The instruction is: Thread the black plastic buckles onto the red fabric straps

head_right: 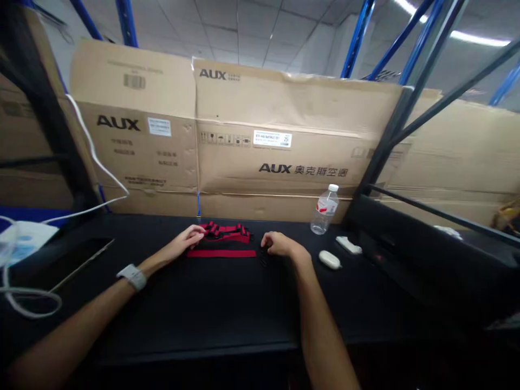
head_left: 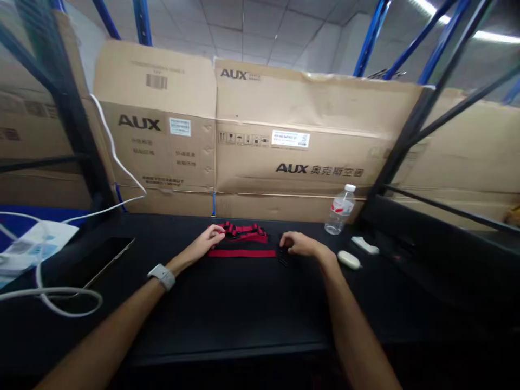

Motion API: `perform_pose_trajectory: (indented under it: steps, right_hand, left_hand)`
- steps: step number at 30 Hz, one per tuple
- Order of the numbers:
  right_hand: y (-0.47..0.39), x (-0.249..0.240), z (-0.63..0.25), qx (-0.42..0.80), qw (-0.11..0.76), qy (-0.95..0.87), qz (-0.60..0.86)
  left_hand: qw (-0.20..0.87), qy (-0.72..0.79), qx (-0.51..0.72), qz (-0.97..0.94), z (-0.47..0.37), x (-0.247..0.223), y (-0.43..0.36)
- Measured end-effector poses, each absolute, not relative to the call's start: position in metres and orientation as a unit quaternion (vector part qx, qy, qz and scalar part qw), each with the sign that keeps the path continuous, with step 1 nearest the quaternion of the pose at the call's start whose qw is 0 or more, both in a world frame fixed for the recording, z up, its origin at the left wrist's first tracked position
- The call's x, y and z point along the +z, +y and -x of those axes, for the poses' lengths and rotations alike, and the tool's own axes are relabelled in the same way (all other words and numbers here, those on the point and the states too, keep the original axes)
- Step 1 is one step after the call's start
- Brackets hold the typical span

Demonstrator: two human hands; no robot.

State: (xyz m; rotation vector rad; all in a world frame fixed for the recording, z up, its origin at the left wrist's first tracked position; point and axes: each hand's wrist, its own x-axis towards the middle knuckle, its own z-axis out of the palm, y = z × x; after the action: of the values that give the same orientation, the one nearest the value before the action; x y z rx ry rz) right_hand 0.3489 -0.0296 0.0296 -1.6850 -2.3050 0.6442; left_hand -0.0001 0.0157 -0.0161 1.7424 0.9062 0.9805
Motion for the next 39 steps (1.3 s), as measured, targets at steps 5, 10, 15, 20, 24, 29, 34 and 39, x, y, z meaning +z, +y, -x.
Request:
perform_pose_trajectory:
  steps: [5, 10, 15, 20, 24, 29, 34, 39]
  right_hand:
    - [-0.027, 0.026, -0.342, 0.166, 0.127, -0.789, 0.577]
    - [-0.028, 0.023, -0.336, 0.155, 0.099, -0.806, 0.562]
    - [-0.029, 0.026, -0.337, 0.189, 0.082, -0.793, 0.574]
    - [-0.033, 0.032, -0.318, 0.056, 0.208, -0.788, 0.577]
    - [-0.046, 0.034, -0.275, 0.031, 0.315, -0.828, 0.463]
    - [-0.061, 0.025, -0.226, 0.027, 0.333, -0.867, 0.370]
    - [-0.061, 0.019, -0.216, 0.047, 0.325, -0.877, 0.351]
    - [-0.053, 0.018, -0.225, 0.054, 0.339, -0.867, 0.362]
  left_hand:
    - [0.463, 0.359, 0.384, -0.714, 0.001, -0.018, 0.017]
    - [0.497, 0.350, 0.410, -0.680, -0.001, -0.015, 0.016]
    - [0.599, 0.279, 0.451, -0.600, -0.002, -0.004, 0.005]
    - [0.656, 0.216, 0.450, -0.566, 0.000, 0.008, -0.006]
    - [0.646, 0.231, 0.431, -0.586, -0.004, 0.008, -0.010]
    - [0.636, 0.236, 0.362, -0.640, -0.009, 0.005, -0.015]
    - [0.616, 0.258, 0.327, -0.669, -0.012, 0.005, -0.017]
    - [0.572, 0.293, 0.347, -0.684, -0.010, 0.003, -0.010]
